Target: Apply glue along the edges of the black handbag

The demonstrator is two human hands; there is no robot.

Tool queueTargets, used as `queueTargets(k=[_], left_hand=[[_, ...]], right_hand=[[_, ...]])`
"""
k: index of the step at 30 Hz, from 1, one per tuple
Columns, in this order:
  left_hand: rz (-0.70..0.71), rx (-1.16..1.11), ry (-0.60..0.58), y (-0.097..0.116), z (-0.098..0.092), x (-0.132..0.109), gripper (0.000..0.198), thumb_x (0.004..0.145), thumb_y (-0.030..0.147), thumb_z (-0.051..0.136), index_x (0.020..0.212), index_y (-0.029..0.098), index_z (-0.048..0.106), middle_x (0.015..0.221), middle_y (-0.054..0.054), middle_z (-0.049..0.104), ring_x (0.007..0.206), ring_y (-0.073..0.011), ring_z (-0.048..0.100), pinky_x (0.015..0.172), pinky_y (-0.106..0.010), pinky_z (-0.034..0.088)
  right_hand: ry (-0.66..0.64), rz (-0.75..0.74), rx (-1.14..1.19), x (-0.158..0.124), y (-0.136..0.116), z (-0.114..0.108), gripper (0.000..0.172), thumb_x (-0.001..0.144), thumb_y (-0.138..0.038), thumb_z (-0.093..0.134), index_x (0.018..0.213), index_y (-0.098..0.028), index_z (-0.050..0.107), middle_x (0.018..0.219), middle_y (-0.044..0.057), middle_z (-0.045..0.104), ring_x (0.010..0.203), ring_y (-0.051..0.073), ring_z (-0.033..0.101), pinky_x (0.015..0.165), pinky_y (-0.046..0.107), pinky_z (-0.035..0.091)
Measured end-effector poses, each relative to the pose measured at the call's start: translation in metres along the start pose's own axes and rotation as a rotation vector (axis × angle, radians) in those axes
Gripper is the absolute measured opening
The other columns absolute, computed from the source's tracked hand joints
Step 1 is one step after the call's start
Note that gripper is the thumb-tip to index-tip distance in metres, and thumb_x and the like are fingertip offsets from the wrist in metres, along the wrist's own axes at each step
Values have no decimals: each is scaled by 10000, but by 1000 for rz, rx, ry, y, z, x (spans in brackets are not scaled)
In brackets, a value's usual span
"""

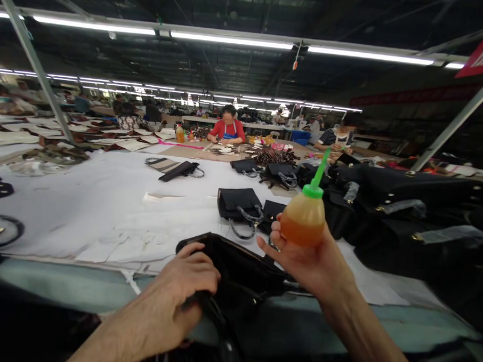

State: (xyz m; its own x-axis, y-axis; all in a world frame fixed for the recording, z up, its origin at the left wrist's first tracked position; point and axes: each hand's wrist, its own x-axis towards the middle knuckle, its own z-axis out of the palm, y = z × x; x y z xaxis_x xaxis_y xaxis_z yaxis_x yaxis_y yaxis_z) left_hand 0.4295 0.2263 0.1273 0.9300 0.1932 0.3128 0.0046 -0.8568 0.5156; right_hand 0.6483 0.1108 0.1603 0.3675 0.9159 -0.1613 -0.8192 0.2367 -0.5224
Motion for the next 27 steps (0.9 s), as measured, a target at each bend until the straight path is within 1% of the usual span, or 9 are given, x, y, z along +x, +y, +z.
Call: queueTargets(k=[3,7,10,12,14,16,21,24,27], left_hand=[[-79,77,50,-23,-22,-1,360,456,-24,363,674,218,518,750,23,604,975,-193,481,1038,-438,207],[-128,88,62,-43,-45,-1,253,540,-13,438,606,214,526,680,15,585,903,-196,505,941,-374,335],[-167,84,64,-45,-46,-4,240,564,2,465,633,214,553,656,6,566,899,-194,518,798,-284,407],[-208,113,94,-44,-42,-5,267,559,0,445,661,208,578,691,-6,575,933,-198,520,732,-253,409],[-257,92,149,-46,-39,-2,298,537,-2,414,667,196,594,753,-11,590,871,-180,539,700,-242,404],[-328,-45,220,-52,-37,5,293,519,12,399,645,181,603,747,0,595,740,-143,542,660,-231,403],[-641,-615,429,-82,-44,23,151,464,40,458,510,143,559,469,41,507,499,-102,463,519,-216,401],[-800,-875,537,-94,-53,18,165,438,24,468,519,135,561,475,14,549,492,-138,510,521,-294,479],[-950,-1212,606,-96,-52,1,181,416,-31,473,488,114,554,494,-4,569,513,-143,532,641,-436,541]], right_hand=[[3,36,-6,2,5,2,228,807,-317,565,899,-114,612,831,100,612,751,214,579,902,547,386],[55,84,15,-3,15,6,281,873,-323,445,944,-108,612,832,112,615,746,226,588,853,558,423],[106,112,14,-6,22,5,270,867,-295,426,935,-112,612,838,113,616,738,229,591,829,567,438],[109,119,2,-8,25,3,249,850,-278,441,927,-112,610,821,106,612,732,227,589,830,571,437],[108,106,0,-9,27,3,230,836,-267,456,929,-120,607,806,96,606,727,224,587,843,582,427],[137,72,10,-8,24,6,218,824,-291,482,931,-146,604,810,83,603,719,222,588,844,601,422],[234,-67,46,-13,3,14,254,800,-329,471,964,-174,588,806,79,578,669,200,576,778,532,500],[197,-158,60,-23,-13,5,333,740,-243,487,1059,-177,557,773,78,559,608,182,544,723,463,538],[159,-227,60,-29,-20,-15,466,691,-168,527,1155,-209,518,768,73,565,620,192,543,741,464,534]])
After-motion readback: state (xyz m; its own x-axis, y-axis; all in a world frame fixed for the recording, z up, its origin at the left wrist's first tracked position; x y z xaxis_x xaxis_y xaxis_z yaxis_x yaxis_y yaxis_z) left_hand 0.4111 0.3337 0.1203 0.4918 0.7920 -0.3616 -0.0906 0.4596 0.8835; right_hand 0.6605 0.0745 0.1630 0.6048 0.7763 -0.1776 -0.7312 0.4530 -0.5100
